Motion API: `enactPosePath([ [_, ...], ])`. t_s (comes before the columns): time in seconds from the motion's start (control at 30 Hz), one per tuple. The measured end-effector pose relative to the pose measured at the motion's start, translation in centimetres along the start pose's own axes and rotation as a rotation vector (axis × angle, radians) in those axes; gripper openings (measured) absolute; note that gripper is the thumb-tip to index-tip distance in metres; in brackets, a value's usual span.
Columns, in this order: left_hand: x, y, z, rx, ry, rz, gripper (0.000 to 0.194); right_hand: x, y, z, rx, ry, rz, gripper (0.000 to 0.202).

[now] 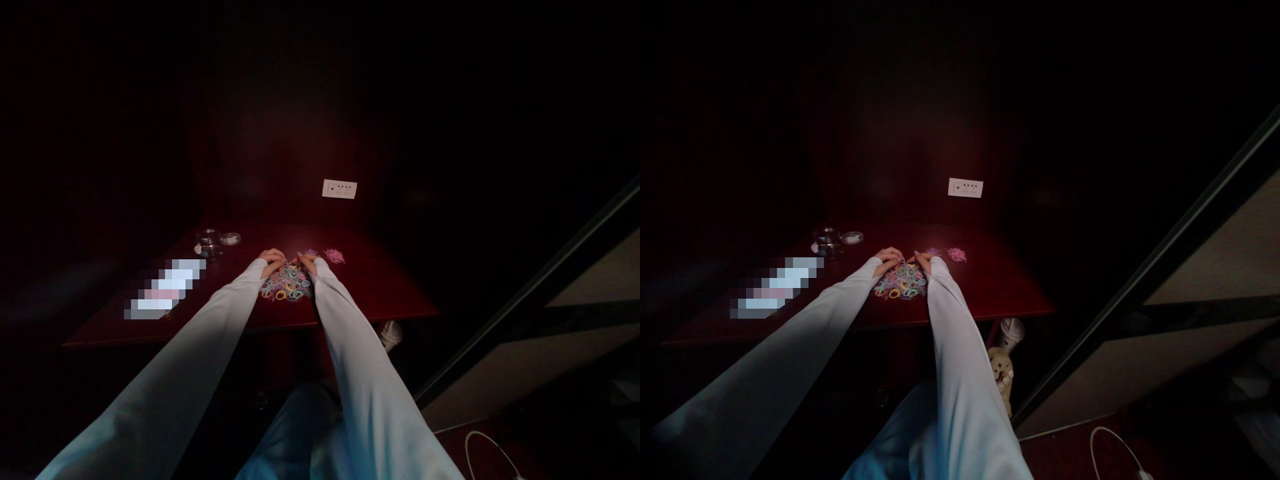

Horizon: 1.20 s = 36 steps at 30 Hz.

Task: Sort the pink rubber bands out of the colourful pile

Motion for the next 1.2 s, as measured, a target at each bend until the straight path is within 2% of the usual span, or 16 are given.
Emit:
enactPosePath([
  [0.23, 0.0, -1.1, -1.6, 0.030, -0.036, -0.042, 0.042, -0.4, 0.0, 0.3, -0.039, -0.018, -0.016, 0.048],
  [0.43, -0.1, -1.5, -2.1, -0.042, -0.044, -0.046, 0.038, -0.1, -0.2, 0.5, 0.024, 0.015, -0.044, 0.050],
  [0.57, -0.2, -1.6, -2.4, -0.018, -0.070, -0.062, 0.038, -0.1, -0.3, 0.2, 0.043, 0.046, -0.070, 0.048],
  [0.73, -0.1, -1.6, -2.1, -0.031, -0.047, -0.064, 0.038, -0.2, -0.2, 0.6, -0.057, 0.004, -0.049, 0.050],
  [0.93, -0.2, -1.0, -1.5, -0.053, 0.001, -0.051, 0.045, 0.2, 0.0, -0.1, 0.029, 0.008, 0.022, 0.049],
  [1.03, -0.2, -0.9, -1.5, -0.085, 0.008, -0.022, 0.046, 0.1, -0.1, -0.5, 0.094, -0.016, -0.004, 0.045],
  [1.2, -0.2, -1.4, -1.8, -0.062, -0.064, -0.076, 0.039, -0.2, -0.3, 0.0, -0.020, 0.010, -0.077, 0.050],
])
Point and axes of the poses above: each hand's wrist, its own y-axis away from the middle knuckle, its own x-axis out of the back of the hand, z = x × y, the point moved 4 cm from there along -y, towards the middle knuckle, and after that the axes turned 12 degrees about x, right-handed, at the moved point
